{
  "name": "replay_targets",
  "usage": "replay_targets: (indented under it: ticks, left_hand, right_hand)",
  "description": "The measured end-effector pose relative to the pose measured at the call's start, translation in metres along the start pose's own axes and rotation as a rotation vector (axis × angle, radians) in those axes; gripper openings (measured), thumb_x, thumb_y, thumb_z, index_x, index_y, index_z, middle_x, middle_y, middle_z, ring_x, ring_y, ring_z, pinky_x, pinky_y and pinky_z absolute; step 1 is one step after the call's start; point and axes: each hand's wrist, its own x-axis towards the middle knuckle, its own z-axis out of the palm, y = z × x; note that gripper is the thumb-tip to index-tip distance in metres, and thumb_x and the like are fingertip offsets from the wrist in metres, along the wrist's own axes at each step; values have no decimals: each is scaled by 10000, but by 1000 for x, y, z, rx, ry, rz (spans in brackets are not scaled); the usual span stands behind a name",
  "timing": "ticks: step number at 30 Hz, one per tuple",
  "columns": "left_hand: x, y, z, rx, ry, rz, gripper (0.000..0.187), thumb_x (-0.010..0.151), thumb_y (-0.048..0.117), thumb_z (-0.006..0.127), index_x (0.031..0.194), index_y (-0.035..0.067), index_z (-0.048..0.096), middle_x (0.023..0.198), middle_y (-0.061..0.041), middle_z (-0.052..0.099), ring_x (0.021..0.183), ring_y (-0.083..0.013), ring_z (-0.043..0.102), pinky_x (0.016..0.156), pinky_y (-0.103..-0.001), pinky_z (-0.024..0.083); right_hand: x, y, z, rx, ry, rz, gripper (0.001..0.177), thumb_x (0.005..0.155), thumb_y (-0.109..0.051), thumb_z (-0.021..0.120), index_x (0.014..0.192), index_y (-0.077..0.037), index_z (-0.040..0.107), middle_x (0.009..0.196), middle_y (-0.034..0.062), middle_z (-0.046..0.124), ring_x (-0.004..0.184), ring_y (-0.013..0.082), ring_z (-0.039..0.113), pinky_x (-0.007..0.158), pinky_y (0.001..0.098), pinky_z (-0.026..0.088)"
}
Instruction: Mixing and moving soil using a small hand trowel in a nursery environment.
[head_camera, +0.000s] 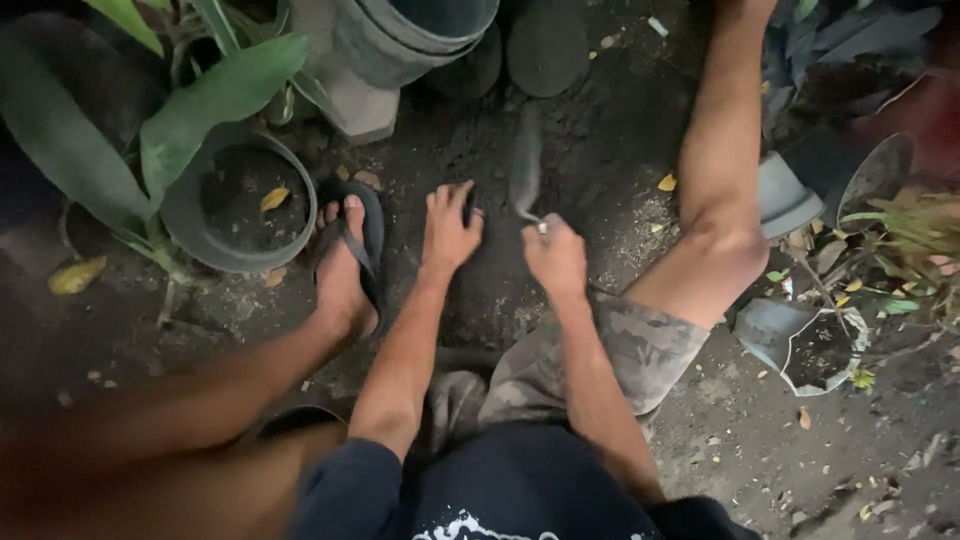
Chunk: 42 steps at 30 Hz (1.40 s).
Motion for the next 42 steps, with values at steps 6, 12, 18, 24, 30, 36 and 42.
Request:
replay_targets:
  ticks: [6,12,18,24,30,36,42]
  left_hand:
    - [-9,4,38,356,-35,66,507,998,402,672,1415,139,556,1443,-95,499,1344,-305,469,1101,-503,420]
    - [-4,-14,60,340,-6,170,456,1034,301,616,1382,51,458,1126,-132,555,1028,-309,581,906,-439,487]
    - [42,-19,41,395,230,77,371,1099,413,469,1427,249,526,1250,-63,497,1052,-303,531,863,-482,452]
    - [34,18,35,424,-142,287,861,1007,650,531,1692,259,188,1756,-133,70,1622,-337,80,1281,-599,63]
    - [72,22,9,524,68,315,773,1077,424,652,1670,172,226,1696,-187,185,1573,-366,187,1251,-641,136]
    - [71,95,49,340,-277,520,613,1037,463,564,1571,193,431,1622,-110,372,1562,-271,277,1267,-529,233]
    - [43,118,105,444,-72,598,457,772,342,869,1141,98,756,1669,-55,326,1542,-267,287,1278,-570,213]
  right_hand:
    - [-31,-2,-45,395,98,-58,146,975,-112,565,852,-46,608,535,53,561,462,161,583,456,313,461]
    - [-1,50,-9,602,148,108,136,961,-102,568,839,-49,598,519,43,565,404,158,588,417,319,481]
    - [-3,29,-19,744,166,366,105,944,-125,559,899,-35,587,601,48,541,453,174,564,457,349,483]
    - [24,61,15,749,170,408,148,989,-186,556,986,-43,592,680,64,577,516,181,620,477,345,541]
    - [8,35,6,744,244,453,173,1008,-185,536,1079,-28,549,809,48,523,639,155,561,515,292,538]
    - [16,45,12,619,538,207,148,944,-138,642,1044,-28,633,798,137,649,782,240,604,717,429,500]
    - [7,34,0,534,644,142,140,870,-175,697,1005,-150,668,785,178,664,767,377,674,683,474,525]
